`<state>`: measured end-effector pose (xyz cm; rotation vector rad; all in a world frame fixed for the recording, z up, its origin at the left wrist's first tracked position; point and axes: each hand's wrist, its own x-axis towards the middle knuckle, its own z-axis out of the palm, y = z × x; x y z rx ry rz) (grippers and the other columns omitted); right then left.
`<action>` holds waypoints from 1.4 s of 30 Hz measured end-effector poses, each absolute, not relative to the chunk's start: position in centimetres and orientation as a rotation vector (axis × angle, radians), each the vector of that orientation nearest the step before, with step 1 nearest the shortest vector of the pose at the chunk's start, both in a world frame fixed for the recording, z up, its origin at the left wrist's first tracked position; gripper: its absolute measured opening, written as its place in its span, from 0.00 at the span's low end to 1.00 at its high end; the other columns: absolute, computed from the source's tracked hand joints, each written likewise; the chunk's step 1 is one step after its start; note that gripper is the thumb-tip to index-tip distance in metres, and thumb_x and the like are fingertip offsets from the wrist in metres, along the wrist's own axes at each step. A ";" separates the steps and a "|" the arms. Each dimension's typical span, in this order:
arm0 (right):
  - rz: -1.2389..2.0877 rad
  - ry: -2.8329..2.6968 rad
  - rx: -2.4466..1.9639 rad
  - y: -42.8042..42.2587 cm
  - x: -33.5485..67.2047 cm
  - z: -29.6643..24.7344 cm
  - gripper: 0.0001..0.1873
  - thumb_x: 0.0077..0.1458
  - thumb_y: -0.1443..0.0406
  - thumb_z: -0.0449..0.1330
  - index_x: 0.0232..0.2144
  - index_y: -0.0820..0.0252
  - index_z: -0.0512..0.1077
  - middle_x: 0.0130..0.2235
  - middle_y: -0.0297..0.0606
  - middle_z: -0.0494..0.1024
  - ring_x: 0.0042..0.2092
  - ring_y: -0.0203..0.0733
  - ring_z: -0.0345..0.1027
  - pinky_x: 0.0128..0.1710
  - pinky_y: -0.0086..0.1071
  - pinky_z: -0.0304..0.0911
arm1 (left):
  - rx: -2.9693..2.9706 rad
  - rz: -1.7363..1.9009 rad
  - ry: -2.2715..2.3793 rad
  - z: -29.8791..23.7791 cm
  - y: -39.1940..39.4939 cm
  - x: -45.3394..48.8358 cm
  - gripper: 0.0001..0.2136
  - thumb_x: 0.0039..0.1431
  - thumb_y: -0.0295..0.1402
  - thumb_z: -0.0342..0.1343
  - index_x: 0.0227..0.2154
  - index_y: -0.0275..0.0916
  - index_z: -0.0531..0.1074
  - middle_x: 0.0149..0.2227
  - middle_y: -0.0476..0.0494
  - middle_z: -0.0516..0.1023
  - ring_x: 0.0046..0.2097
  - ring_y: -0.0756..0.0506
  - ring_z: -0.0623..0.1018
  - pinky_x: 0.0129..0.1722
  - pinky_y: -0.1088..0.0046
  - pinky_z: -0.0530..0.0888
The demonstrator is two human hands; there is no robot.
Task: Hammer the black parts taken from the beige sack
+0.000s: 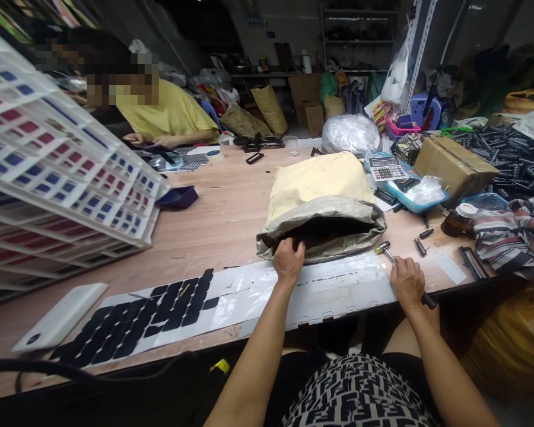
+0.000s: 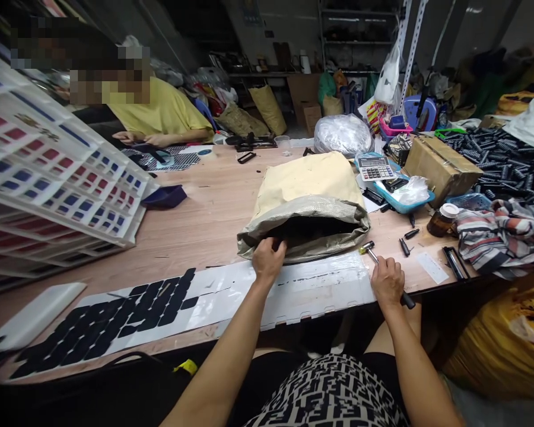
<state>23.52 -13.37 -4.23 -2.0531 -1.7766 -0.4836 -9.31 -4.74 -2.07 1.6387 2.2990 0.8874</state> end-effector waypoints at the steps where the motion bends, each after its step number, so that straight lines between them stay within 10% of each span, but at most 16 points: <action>1: -0.479 -1.777 -2.057 -13.4 23.5 -4.2 0.13 0.63 0.65 0.54 0.47 0.58 0.75 0.37 0.42 0.72 0.40 0.46 0.60 0.36 0.37 0.49 | 1.759 0.994 2.170 -2.2 -5.8 -8.8 0.14 0.64 0.41 0.53 0.43 0.39 0.76 0.44 0.38 0.79 0.45 0.40 0.79 0.44 0.67 0.73; 7: -0.448 -1.764 -2.057 -13.3 23.6 -4.3 0.14 0.64 0.65 0.54 0.48 0.59 0.75 0.38 0.43 0.72 0.40 0.47 0.60 0.36 0.36 0.49 | 2.060 0.865 1.615 -4.0 -9.8 -4.3 0.08 0.64 0.38 0.57 0.42 0.44 0.77 0.42 0.48 0.78 0.39 0.47 0.77 0.38 0.73 0.72; 17: -0.424 -1.795 -1.993 -13.3 24.2 -4.1 0.14 0.62 0.65 0.54 0.46 0.59 0.76 0.37 0.43 0.73 0.39 0.46 0.62 0.36 0.37 0.53 | 1.989 0.841 1.583 -5.6 -8.9 -3.5 0.10 0.61 0.38 0.60 0.44 0.46 0.80 0.40 0.50 0.76 0.38 0.48 0.77 0.38 0.72 0.71; 27: 0.324 -1.709 -1.557 -15.4 19.1 -1.7 0.16 0.65 0.61 0.53 0.47 0.58 0.77 0.43 0.43 0.81 0.45 0.46 0.75 0.46 0.37 0.69 | 1.900 0.910 1.547 -5.9 -8.5 -3.6 0.09 0.59 0.37 0.64 0.42 0.46 0.81 0.37 0.51 0.76 0.36 0.49 0.76 0.38 0.72 0.71; 42: 0.306 -1.818 -1.485 -15.2 17.0 -1.5 0.16 0.66 0.62 0.52 0.49 0.58 0.76 0.43 0.44 0.80 0.46 0.45 0.74 0.49 0.37 0.68 | 1.863 0.902 1.577 -5.2 -8.4 -3.4 0.08 0.58 0.34 0.64 0.41 0.47 0.82 0.37 0.52 0.76 0.38 0.49 0.77 0.38 0.74 0.70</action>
